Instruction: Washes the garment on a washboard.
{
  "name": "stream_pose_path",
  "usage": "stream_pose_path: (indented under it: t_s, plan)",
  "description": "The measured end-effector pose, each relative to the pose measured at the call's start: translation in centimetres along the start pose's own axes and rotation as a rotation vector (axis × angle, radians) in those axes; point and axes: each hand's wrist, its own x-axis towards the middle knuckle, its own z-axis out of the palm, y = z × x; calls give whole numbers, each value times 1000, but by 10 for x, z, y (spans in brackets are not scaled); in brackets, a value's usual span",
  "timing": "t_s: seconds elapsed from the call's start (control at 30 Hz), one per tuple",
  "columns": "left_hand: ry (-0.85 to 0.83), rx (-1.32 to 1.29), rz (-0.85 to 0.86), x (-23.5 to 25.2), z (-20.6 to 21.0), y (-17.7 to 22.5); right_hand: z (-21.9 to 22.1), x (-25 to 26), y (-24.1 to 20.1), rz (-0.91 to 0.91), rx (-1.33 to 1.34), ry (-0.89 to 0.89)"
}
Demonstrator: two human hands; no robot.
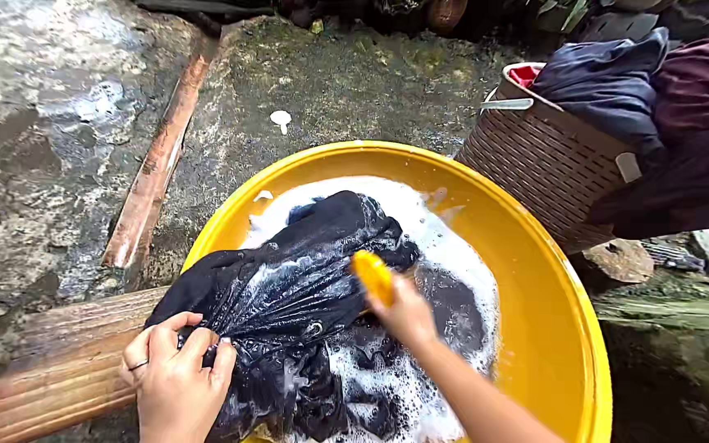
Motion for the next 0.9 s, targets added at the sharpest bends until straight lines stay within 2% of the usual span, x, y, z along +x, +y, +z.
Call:
stream_pose_path:
  t_s: [0.07,0.13,0.2,0.27,0.3,0.33,0.37,0.43,0.5,0.57,0.6,0.67,0.73,0.8,0.83,0.87,0.9]
  plan:
    - [-6,20,8,1,4,-1,-23,39,40,316,-20,-112]
    - [-25,31,16,3,11,-1,-33,47,19,425,42,-125]
    - [-22,33,18,2,15,0,-32,12,-50,252,152,-208]
    - [-29,26,37,-1,13,-2,-17,-47,-115,-89,186,-338]
    - [-37,27,50,-3,9,-5,-8,-67,-131,-255,180,-339]
    - [-51,26,63,-6,6,-7,-2,-73,-132,-336,171,-322]
    - [-64,22,76,-8,3,-10,1,-68,-120,-339,145,-296]
    - [-65,10,101,-11,4,-11,6,-33,-65,-235,75,-151]
    - [-34,15,121,-13,9,-6,-4,10,-2,11,7,-129]
    - [-3,32,126,-12,14,-2,-19,48,39,285,-18,-113]
    - [3,34,119,-11,15,-2,-24,60,43,404,-5,-109]
    - [1,33,95,-12,15,-2,-30,58,6,489,120,-138]
    - [3,22,85,-10,17,-1,-31,16,-64,296,196,-301]
    - [-6,11,84,-10,16,-2,-19,-46,-120,-57,192,-463]
    - [-11,4,89,-11,15,-3,-12,-70,-130,-217,186,-453]
    - [-13,2,96,-11,13,-4,-7,-79,-129,-296,175,-419]
    - [-11,1,101,-11,12,-4,-5,-73,-116,-296,149,-388]
